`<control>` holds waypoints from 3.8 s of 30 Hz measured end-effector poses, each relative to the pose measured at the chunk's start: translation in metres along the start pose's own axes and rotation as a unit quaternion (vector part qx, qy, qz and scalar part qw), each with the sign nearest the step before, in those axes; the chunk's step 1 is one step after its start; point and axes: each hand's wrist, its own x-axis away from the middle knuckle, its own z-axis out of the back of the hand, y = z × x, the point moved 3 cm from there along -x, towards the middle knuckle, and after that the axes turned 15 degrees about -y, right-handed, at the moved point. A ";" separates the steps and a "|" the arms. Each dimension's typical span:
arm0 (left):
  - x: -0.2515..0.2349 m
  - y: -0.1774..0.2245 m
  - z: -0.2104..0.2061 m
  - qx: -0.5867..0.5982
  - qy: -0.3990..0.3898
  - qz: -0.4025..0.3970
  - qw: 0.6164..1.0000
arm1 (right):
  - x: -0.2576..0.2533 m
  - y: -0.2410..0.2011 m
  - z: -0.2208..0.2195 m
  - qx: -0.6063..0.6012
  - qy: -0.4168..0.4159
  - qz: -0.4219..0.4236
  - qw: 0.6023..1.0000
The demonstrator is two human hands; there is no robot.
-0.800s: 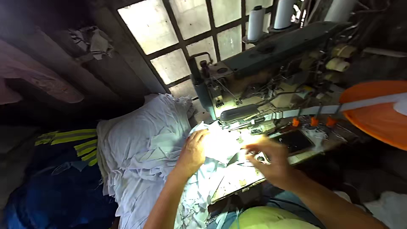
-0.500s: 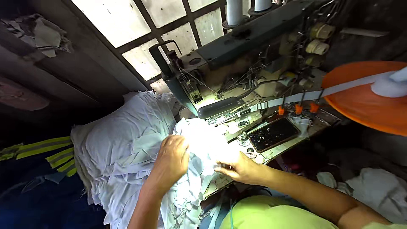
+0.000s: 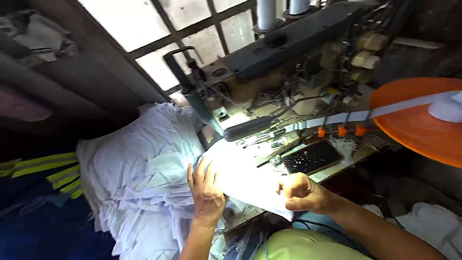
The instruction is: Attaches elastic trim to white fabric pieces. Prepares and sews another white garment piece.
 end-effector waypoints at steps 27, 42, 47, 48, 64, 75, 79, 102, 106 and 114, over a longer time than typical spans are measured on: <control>-0.089 -0.047 -0.014 0.048 -0.195 0.018 0.979 | -0.015 0.063 0.020 0.088 0.073 -0.141 0.983; -0.059 -0.004 0.007 0.138 -0.211 0.011 0.968 | -0.033 0.059 0.018 0.108 0.094 -0.116 0.983; -0.059 0.000 0.019 0.101 -0.129 -0.020 0.986 | -0.049 0.055 0.023 0.127 0.092 -0.114 0.981; -0.056 0.003 0.024 0.100 -0.125 -0.023 0.987 | -0.050 0.055 0.025 0.141 0.087 -0.113 0.980; -0.041 -0.052 0.011 0.183 -0.131 0.037 0.974 | -0.059 0.048 0.027 0.160 0.062 -0.082 0.982; 0.011 0.015 0.048 0.132 -0.077 -0.054 0.987 | -0.037 0.034 0.006 0.227 0.066 0.000 0.972; 0.013 0.013 0.004 0.042 -0.051 -0.097 0.993 | -0.029 0.038 0.016 0.336 0.154 0.012 0.929; -0.027 0.001 0.025 0.007 -0.152 -0.034 0.988 | -0.031 0.039 0.013 0.485 0.055 0.071 0.870; -0.004 0.018 -0.005 0.026 -0.088 -0.146 0.985 | -0.020 0.037 0.011 0.506 0.050 0.059 0.859; -0.017 0.019 0.004 0.016 -0.021 -0.133 0.991 | -0.030 0.058 0.031 0.453 0.130 0.046 0.881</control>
